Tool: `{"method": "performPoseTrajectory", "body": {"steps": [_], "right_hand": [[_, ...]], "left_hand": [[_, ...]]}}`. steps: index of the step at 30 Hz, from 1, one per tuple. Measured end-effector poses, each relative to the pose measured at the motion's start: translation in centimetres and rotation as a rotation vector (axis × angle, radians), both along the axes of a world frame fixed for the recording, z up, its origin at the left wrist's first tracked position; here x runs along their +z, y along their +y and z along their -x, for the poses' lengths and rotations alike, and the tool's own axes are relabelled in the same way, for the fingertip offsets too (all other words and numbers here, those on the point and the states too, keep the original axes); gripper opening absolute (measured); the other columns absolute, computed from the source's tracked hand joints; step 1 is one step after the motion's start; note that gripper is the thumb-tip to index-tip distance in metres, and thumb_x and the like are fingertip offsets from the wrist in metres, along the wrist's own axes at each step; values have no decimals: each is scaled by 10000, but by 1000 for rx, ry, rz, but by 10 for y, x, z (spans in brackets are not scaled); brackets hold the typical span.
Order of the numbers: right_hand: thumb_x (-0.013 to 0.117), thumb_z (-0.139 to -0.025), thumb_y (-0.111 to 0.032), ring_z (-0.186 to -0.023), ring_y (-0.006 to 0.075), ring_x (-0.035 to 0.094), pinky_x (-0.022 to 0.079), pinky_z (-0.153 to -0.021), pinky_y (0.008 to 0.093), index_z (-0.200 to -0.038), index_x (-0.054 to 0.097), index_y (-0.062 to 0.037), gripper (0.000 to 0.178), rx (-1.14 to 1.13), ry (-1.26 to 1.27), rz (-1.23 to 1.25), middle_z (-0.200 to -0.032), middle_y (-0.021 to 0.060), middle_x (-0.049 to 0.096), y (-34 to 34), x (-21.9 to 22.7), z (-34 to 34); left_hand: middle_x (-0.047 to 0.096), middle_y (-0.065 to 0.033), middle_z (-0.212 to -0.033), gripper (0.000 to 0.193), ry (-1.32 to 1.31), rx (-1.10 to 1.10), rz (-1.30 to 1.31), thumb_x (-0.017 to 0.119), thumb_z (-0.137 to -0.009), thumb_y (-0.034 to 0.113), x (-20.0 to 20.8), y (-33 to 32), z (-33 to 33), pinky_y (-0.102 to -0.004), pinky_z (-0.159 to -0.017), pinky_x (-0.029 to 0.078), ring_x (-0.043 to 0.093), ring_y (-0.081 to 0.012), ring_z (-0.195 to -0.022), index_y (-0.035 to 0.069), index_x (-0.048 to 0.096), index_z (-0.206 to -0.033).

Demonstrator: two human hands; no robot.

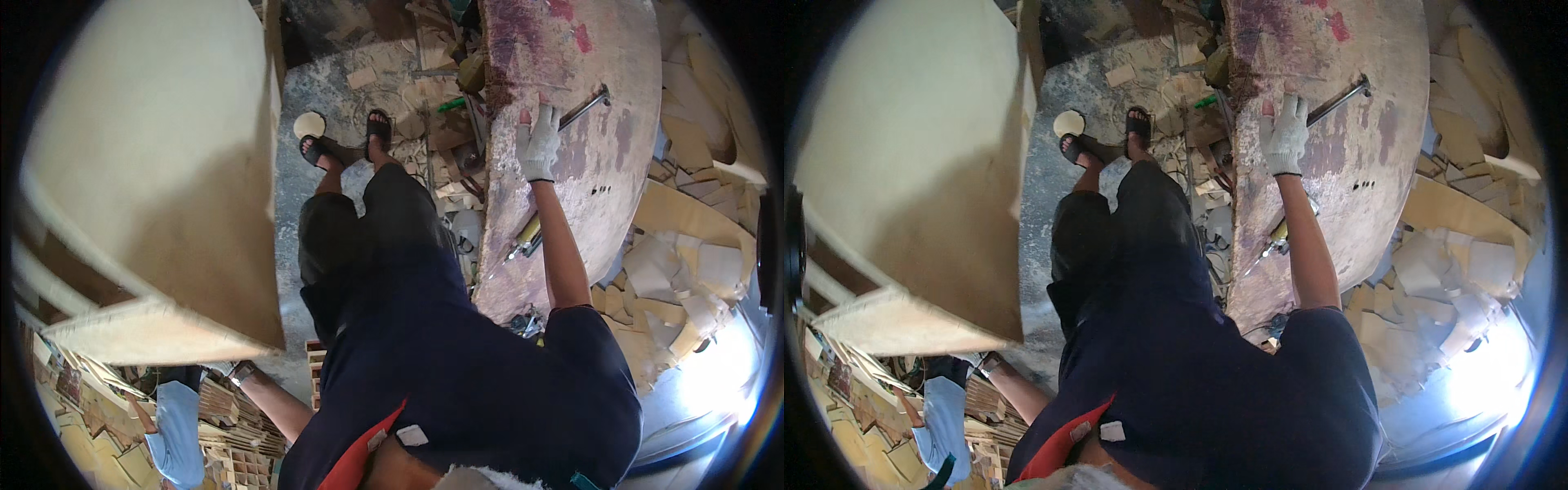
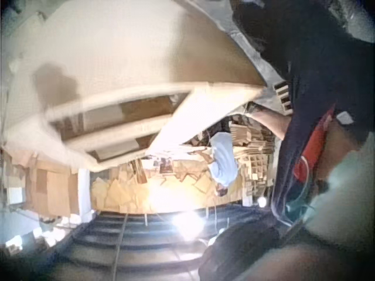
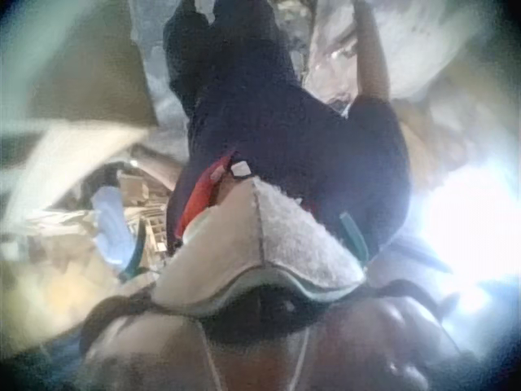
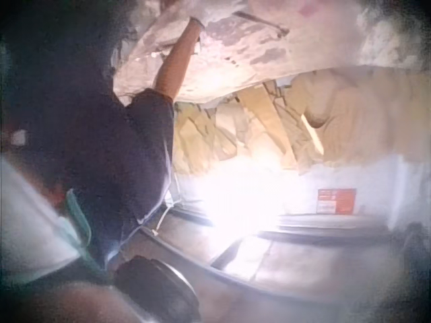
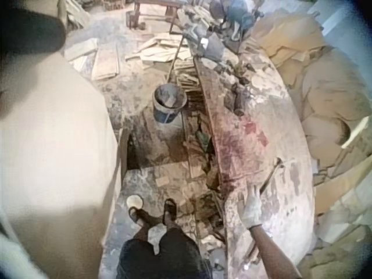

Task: The person assembles a wooden chair frame using a pneumatic nail gun. They position wooden planks, drive nails into joints, and reposition the frame to attach additional pieces. The person also handles small boxes of fasteners and moves parts around the workbench.

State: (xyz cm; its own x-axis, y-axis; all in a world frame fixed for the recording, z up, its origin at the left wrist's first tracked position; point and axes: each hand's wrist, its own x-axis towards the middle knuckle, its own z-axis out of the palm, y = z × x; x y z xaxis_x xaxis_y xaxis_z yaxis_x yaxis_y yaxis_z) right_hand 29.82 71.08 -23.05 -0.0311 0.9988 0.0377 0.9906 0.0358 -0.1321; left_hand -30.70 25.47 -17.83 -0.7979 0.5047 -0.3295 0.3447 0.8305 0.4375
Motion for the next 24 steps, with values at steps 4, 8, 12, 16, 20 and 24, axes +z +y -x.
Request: {"method": "performPoseTrajectory", "body": {"steps": [4, 8, 12, 16, 20, 24], "right_hand": [[636, -989, -253, -1372, 502, 452, 439, -1088, 535, -1541, 390, -9, 651, 146, 30, -54, -1523, 294, 428, 27, -38, -13], [576, -1011, -249, -1496, 504, 310, 281, -1229, 530, -1583, 313, 52, 698, 230, 219, 18, -1604, 314, 327, 30, -62, -20], [457, -1051, -513, -1525, 481, 277, 217, -1246, 537, -1578, 322, 75, 801, 204, 222, 101, -1645, 303, 281, 28, -61, -26], [430, -1042, -568, -1524, 465, 286, 223, -1242, 547, -1542, 366, 101, 838, 151, 194, 116, -1621, 329, 312, 28, -55, -27], [401, -1032, -535, -1471, 486, 361, 266, -1218, 594, -1497, 391, 151, 829, 73, 204, -11, -1564, 361, 377, 26, -64, -18], [398, -1024, -518, -1458, 460, 390, 298, -1205, 587, -1484, 404, 144, 806, 56, 196, -127, -1548, 344, 407, 14, -86, 0]], "left_hand": [[424, -161, -1582, 673, -735, 942, -154, 398, -1073, 576, -82, -5, -87, -477, -1148, 364, 448, -371, -1369, 135, 388, -1581], [561, -140, -1455, 671, -820, 927, 216, 507, -1014, 615, -149, 55, -181, -475, -1033, 438, 560, -342, -1246, 152, 502, -1499], [540, -280, -1425, 850, -659, 141, 623, 574, -941, 675, -198, 97, -240, -522, -1039, 440, 548, -483, -1294, 53, 464, -1511], [520, -325, -1414, 883, -616, 29, 816, 579, -928, 680, -246, 133, -248, -549, -1041, 455, 526, -530, -1308, 57, 428, -1535], [526, -301, -1427, 825, -432, -164, 922, 547, -972, 612, -305, 182, -256, -535, -1036, 470, 548, -506, -1295, 53, 390, -1558], [562, -257, -1437, 682, -575, -104, 419, 571, -1007, 472, -393, 255, -279, -484, -1062, 463, 574, -441, -1300, 45, 443, -1524]]}}
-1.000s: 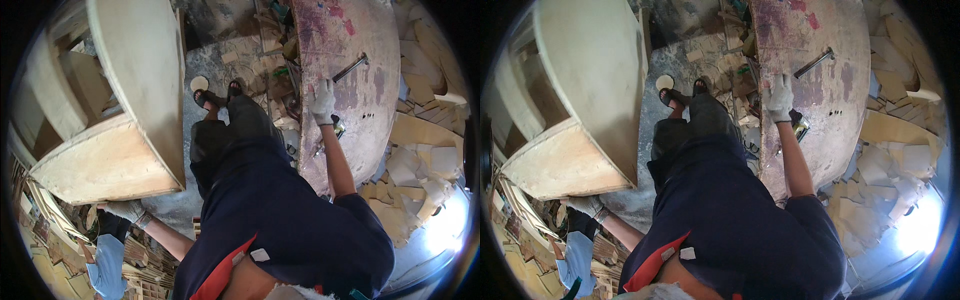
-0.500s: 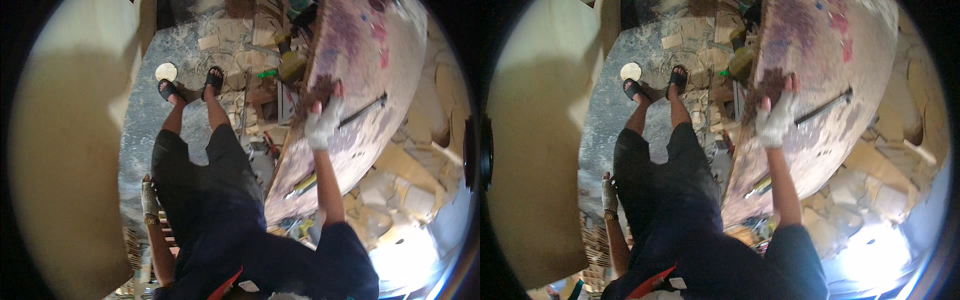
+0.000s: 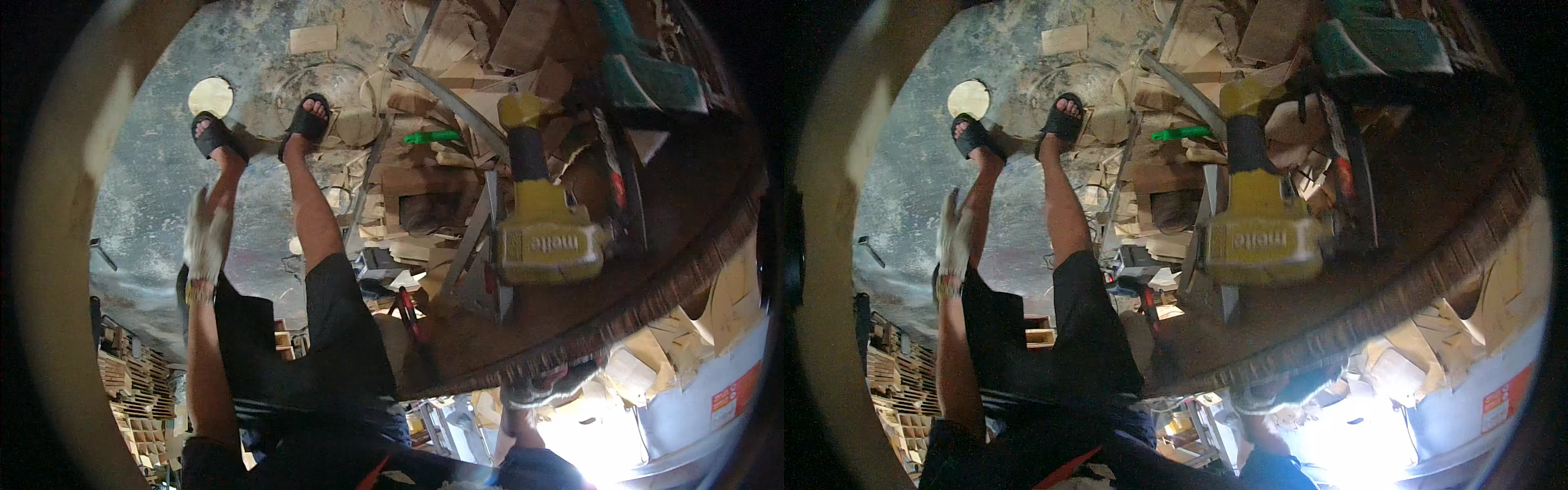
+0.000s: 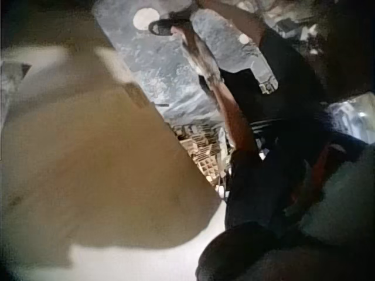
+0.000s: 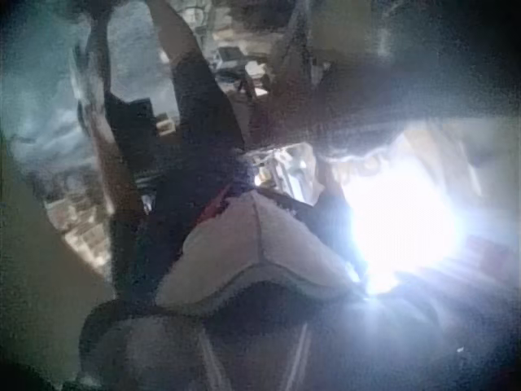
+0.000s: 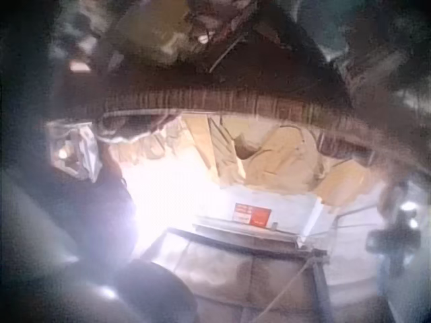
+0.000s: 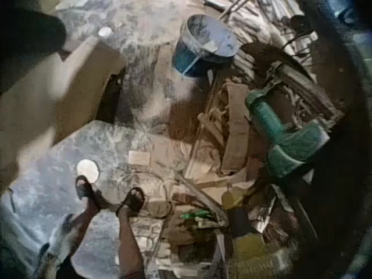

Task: The person assembles a wooden chair frame using a pneumatic nail gun. They position wooden planks, drive nails into joints, and reposition the frame to attach additional pieces. The person also handles small boxes of fasteners and moves parts around the workbench.

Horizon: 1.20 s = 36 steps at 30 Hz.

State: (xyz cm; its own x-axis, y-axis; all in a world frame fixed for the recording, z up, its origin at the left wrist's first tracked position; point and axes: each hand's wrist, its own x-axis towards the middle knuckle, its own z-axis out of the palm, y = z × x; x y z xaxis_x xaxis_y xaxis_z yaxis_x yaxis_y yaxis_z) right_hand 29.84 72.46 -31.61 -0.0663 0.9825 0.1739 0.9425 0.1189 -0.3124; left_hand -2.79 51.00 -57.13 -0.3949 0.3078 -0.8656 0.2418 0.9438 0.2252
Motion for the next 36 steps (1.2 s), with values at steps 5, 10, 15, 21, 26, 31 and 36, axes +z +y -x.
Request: {"method": "performPoseTrajectory", "body": {"steps": [5, 10, 15, 21, 26, 31, 36], "right_hand": [[404, -1023, -481, -1458, 442, 397, 306, -1204, 578, -1487, 407, 117, 757, -53, 18, 227, -1553, 321, 412, -64, -95, 38], [411, -1022, -444, -1459, 424, 403, 314, -1202, 570, -1491, 410, 89, 710, -139, -17, 603, -1557, 299, 417, -164, -290, 73], [418, -1021, -407, -1459, 406, 410, 322, -1200, 561, -1494, 413, 61, 666, -121, -165, 758, -1562, 276, 422, -221, -471, 82], [426, -1020, -363, -1459, 384, 417, 331, -1197, 551, -1498, 416, 28, 618, -68, -294, 778, -1567, 249, 428, -239, -602, 81], [433, -1019, -325, -1460, 366, 424, 339, -1195, 542, -1502, 419, 1, 583, -50, -357, 778, -1572, 226, 434, -252, -667, 82], [440, -1018, -288, -1460, 348, 430, 348, -1193, 534, -1505, 422, -27, 553, -53, -400, 774, -1576, 203, 439, -228, -693, 98], [447, -1018, -251, -1460, 330, 436, 356, -1191, 525, -1509, 425, -54, 530, -5, -376, 843, -1581, 181, 444, -231, -723, 103]], "left_hand": [[711, -250, -1165, 607, -278, -121, -423, 595, -981, 525, -118, 144, -88, -471, -974, 501, 665, -417, -1163, 63, 599, -1374], [722, -236, -1145, 655, -422, -186, -625, 607, -905, 612, -193, 280, -181, -504, -916, 529, 692, -424, -1069, 53, 681, -1239], [743, -217, -1069, 607, -446, -417, -631, 642, -883, 590, -245, 360, -273, -485, -884, 555, 719, -382, -980, 51, 719, -1153], [756, -189, -994, 513, -528, -531, -741, 629, -873, 515, -224, 364, -302, -508, -841, 564, 723, -397, -905, 53, 742, -1064], [765, -175, -1002, 471, -523, -408, -797, 641, -861, 457, -154, 384, -263, -491, -924, 544, 712, -403, -947, 70, 761, -1100], [642, -62, -692, 370, -572, -371, -650, 714, -923, 357, -111, 405, -148, -402, -612, 443, 548, -164, -629, -6, 749, -864], [649, -54, -720, 394, -424, -300, -459, 758, -906, 384, -43, 406, -82, -377, -634, 464, 559, -147, -651, -8, 752, -935]]}}
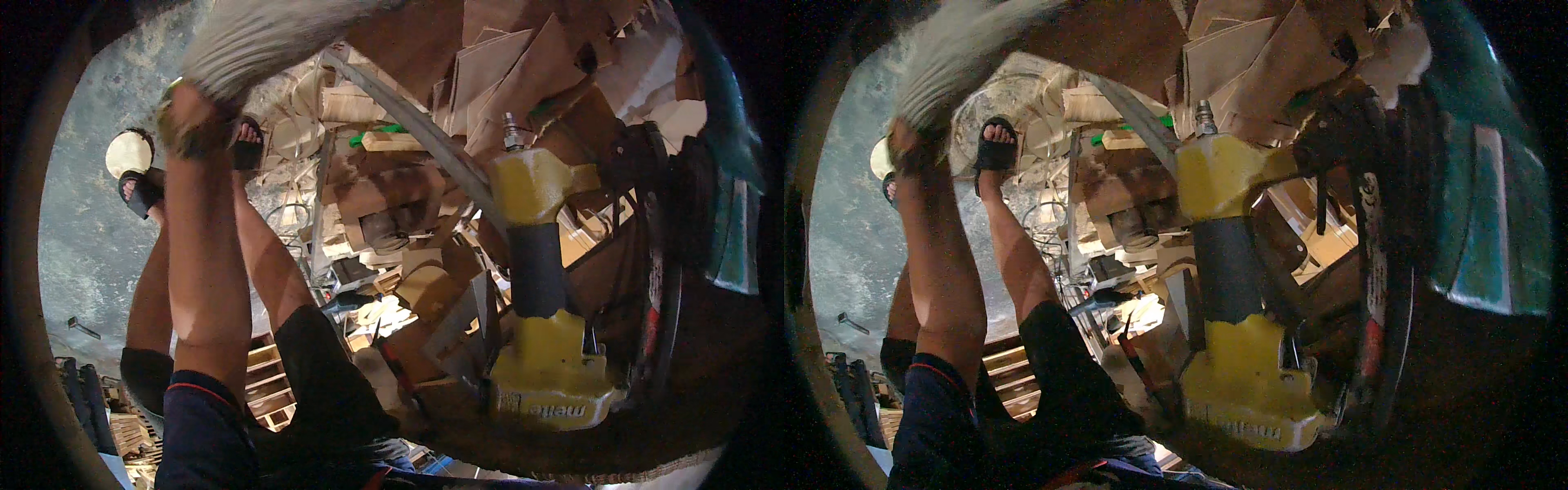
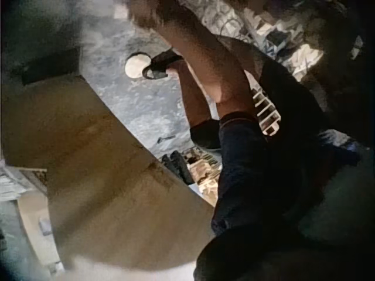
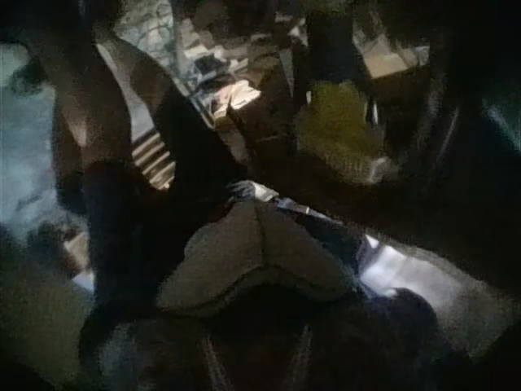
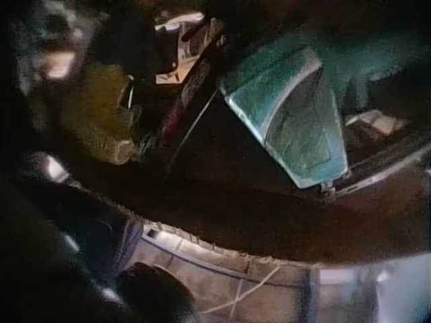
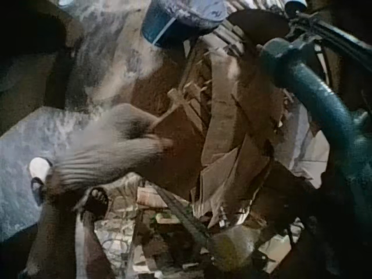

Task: The person assembles a wooden chair frame using a pneumatic nail gun. They position wooden planks, drive nails into joints, and reposition the frame to attach additional pieces. The person also handles small boxes of fasteners and moves parts around the workbench.

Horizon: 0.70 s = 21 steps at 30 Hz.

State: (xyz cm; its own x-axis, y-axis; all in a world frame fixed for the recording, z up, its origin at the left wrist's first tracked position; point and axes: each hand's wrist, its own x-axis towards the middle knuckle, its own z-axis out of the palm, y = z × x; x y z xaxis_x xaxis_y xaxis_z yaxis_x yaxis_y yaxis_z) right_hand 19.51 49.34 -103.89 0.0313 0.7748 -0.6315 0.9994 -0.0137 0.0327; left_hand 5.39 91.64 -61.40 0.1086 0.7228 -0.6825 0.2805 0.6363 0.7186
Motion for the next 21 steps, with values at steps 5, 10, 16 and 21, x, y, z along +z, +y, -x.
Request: {"method": "performPoseTrajectory", "body": {"steps": [5, 10, 16, 21], "right_hand": [[444, -1013, -210, -1285, 333, 576, 461, -1084, 481, -1318, 542, -99, 338, -90, 41, -94, -1424, 152, 588, 45, 46, 25], [506, -991, -292, -1433, 367, 422, 322, -1205, 513, -1486, 430, -32, 564, -76, 376, -86, -1537, 225, 432, 200, 441, -6], [547, -983, -363, -1515, 489, 280, 234, -1232, 558, -1539, 378, 77, 728, 80, 328, -512, -1624, 326, 288, 232, 757, -128], [644, -911, -304, -1521, 487, 286, 183, -1240, 634, -1545, 439, -35, 718, 67, 308, -615, -1613, 267, 364, 235, 738, -121]], "left_hand": [[706, -123, -940, 427, 225, 404, -291, 695, -922, 385, 18, -63, 13, -363, -844, 523, 677, -197, -877, 15, 734, -1132], [724, -145, -983, 386, 463, 96, -581, 631, -936, 340, 80, -62, 104, -376, -1010, 473, 671, -277, -993, 27, 735, -1136], [557, -88, -803, 345, 598, 87, -373, 644, -1017, 295, 262, -86, 141, -344, -663, 431, 458, -151, -728, -42, 694, -1074], [579, -198, -693, 249, 801, 236, -480, 659, -976, 216, 427, -127, 143, -421, -592, 453, 511, -275, -579, -27, 698, -1015]]}}
